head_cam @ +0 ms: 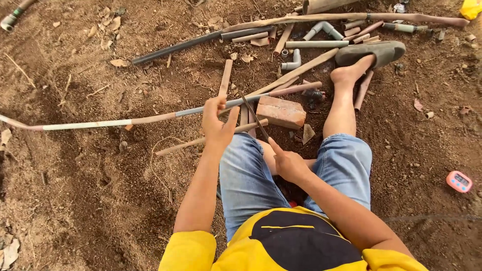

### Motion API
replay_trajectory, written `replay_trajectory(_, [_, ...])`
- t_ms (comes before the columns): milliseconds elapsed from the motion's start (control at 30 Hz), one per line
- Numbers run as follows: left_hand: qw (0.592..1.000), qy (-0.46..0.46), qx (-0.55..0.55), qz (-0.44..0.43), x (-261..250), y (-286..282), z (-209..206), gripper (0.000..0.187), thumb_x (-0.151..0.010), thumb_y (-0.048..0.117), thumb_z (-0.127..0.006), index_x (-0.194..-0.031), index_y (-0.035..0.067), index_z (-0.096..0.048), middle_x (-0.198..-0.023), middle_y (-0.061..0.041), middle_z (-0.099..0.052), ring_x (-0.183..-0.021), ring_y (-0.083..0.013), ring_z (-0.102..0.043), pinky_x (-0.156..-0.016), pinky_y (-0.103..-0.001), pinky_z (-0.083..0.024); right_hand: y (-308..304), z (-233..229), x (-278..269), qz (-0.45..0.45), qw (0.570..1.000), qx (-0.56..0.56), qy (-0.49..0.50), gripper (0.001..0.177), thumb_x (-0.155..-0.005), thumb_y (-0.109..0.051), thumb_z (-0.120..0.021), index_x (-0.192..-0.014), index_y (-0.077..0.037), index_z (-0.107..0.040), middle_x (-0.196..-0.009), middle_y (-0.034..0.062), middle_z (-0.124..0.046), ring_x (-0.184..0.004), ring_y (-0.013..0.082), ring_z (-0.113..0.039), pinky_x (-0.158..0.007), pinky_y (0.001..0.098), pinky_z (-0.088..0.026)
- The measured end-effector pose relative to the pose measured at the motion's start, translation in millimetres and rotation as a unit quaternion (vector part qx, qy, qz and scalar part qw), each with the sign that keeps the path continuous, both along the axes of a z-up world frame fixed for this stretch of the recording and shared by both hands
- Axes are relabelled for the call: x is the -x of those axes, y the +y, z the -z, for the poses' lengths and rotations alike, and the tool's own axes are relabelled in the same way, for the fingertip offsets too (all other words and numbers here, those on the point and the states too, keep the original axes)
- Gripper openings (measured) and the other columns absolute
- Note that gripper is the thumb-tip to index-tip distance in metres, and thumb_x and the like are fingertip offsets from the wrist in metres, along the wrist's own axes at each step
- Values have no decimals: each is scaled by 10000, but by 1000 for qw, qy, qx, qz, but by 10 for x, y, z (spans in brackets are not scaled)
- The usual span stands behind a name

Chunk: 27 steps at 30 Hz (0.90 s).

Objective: A person uses a handheld hacksaw blade to cut through a PVC pipe while sitting on the ground.

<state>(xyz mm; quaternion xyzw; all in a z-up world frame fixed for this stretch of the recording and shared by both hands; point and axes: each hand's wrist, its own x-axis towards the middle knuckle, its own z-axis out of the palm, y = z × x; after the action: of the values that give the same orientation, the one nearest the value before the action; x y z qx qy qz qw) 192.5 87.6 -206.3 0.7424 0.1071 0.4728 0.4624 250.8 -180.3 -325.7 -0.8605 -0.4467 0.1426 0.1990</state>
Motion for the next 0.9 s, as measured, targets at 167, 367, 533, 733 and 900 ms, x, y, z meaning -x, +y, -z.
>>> replay_trajectory(167, [809,576,53,105,-165,314,679,817,-909,390,-730,-1620,115,-439,-1594,-170,-456,-1529,-373,-418,-1235,-530,-385,11,-60,-73,10,998,5,54,715,-1030,-125,-489,-1717,-157,-293,-750,242,-754,-646,450,-732,-553,523,-552])
replay_trajectory(367, [698,681,-70,211,-493,460,1519,716,-820,548,-738,-1432,178,-699,-1383,-120,-721,-1352,-341,-641,-1121,-531,-500,29,-89,-67,17,997,30,70,697,-1050,-152,-460,-1720,-187,-271,-795,244,-766,-704,458,-749,-588,557,-550])
replay_trajectory(533, [724,641,-126,224,-568,256,1427,491,-895,396,-650,-1263,90,-760,-1185,-177,-771,-1186,-385,-711,-1027,-541,-550,37,-154,-91,21,997,29,65,682,-1059,-119,-452,-1720,-152,-285,-770,263,-748,-658,442,-725,-580,507,-552])
replay_trajectory(733, [734,634,-151,191,-483,9,856,416,-1021,386,-587,-1209,41,-726,-1149,-202,-763,-1152,-376,-734,-1001,-512,-586,192,-130,-371,-12,998,67,-8,660,-1075,-129,-439,-1713,-88,-272,-699,194,-718,-569,336,-658,-528,433,-520])
replay_trajectory(900, [757,625,-139,134,-475,34,1122,411,-1018,434,-630,-1137,61,-757,-1068,-178,-785,-1102,-356,-763,-972,-491,-616,255,-161,-313,-20,996,84,-1,668,-1073,-125,-423,-1715,-60,-251,-672,191,-706,-534,327,-651,-497,424,-514])
